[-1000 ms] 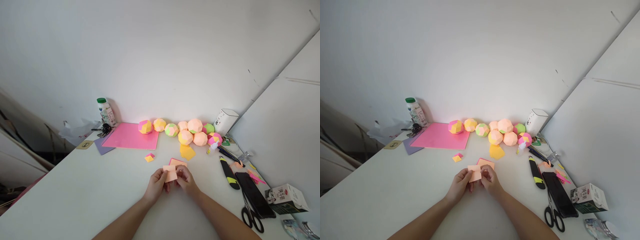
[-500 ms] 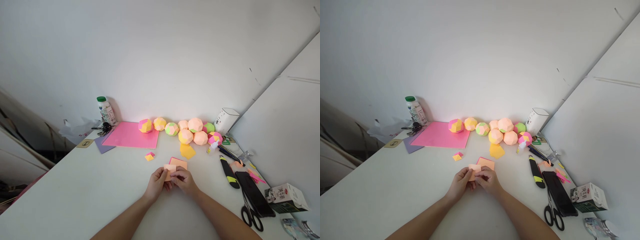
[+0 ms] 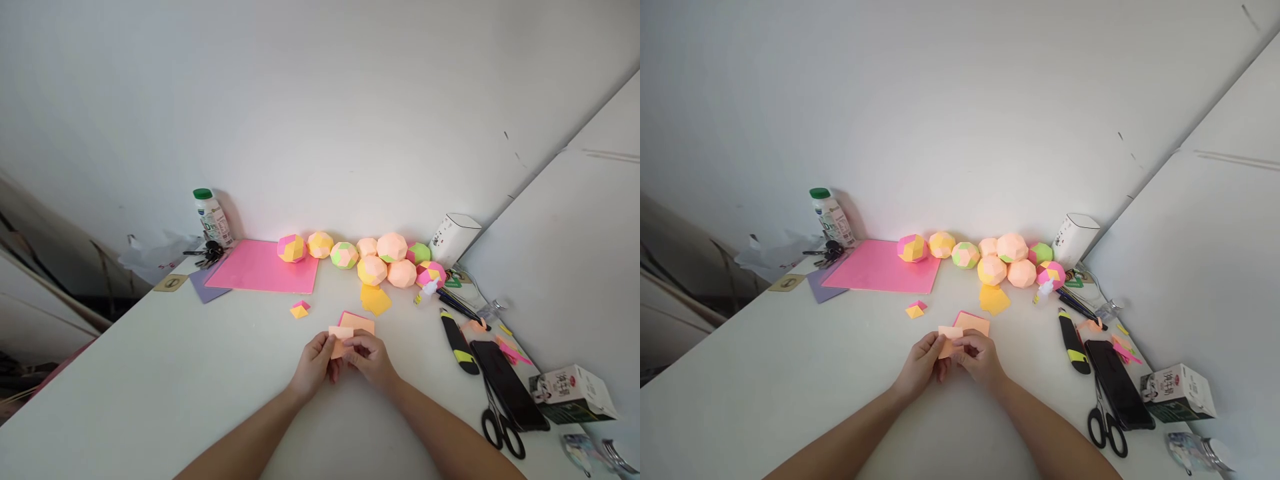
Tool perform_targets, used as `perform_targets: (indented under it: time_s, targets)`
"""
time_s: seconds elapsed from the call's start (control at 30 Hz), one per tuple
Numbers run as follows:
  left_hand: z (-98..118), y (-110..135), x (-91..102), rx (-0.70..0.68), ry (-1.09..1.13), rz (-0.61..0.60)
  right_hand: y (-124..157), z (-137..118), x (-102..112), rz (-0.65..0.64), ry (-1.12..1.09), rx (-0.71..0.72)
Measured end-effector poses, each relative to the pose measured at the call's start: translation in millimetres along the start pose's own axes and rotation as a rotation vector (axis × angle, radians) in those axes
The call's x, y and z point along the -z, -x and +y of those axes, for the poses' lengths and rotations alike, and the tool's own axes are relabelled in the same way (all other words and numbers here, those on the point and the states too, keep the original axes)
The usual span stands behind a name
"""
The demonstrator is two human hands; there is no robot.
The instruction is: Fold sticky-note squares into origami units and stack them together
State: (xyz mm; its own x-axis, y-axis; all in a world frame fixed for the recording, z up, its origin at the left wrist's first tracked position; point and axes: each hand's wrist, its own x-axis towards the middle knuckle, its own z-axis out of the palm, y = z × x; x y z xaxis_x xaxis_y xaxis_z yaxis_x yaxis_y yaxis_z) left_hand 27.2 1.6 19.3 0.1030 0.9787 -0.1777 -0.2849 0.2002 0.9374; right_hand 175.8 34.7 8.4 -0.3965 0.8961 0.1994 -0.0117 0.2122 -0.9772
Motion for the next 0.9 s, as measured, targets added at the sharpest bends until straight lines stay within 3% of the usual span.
perform_targets:
  time_s: [0.3, 0.63, 0.9]
  targets:
    - [-2, 4, 0.5, -0.025, -0.105, -0.12, -1, -6, 0, 0.051, 0.036, -0.042]
    - [-5, 0, 0.7, -0.04, -0.049, -0.06, 0, 0, 0, 0.067, -0.153, -0.168]
    - [-10, -2, 4.9, -0.035, 0.039, -0.073, -2, -8, 1, -0.096, -0.043, -0.188]
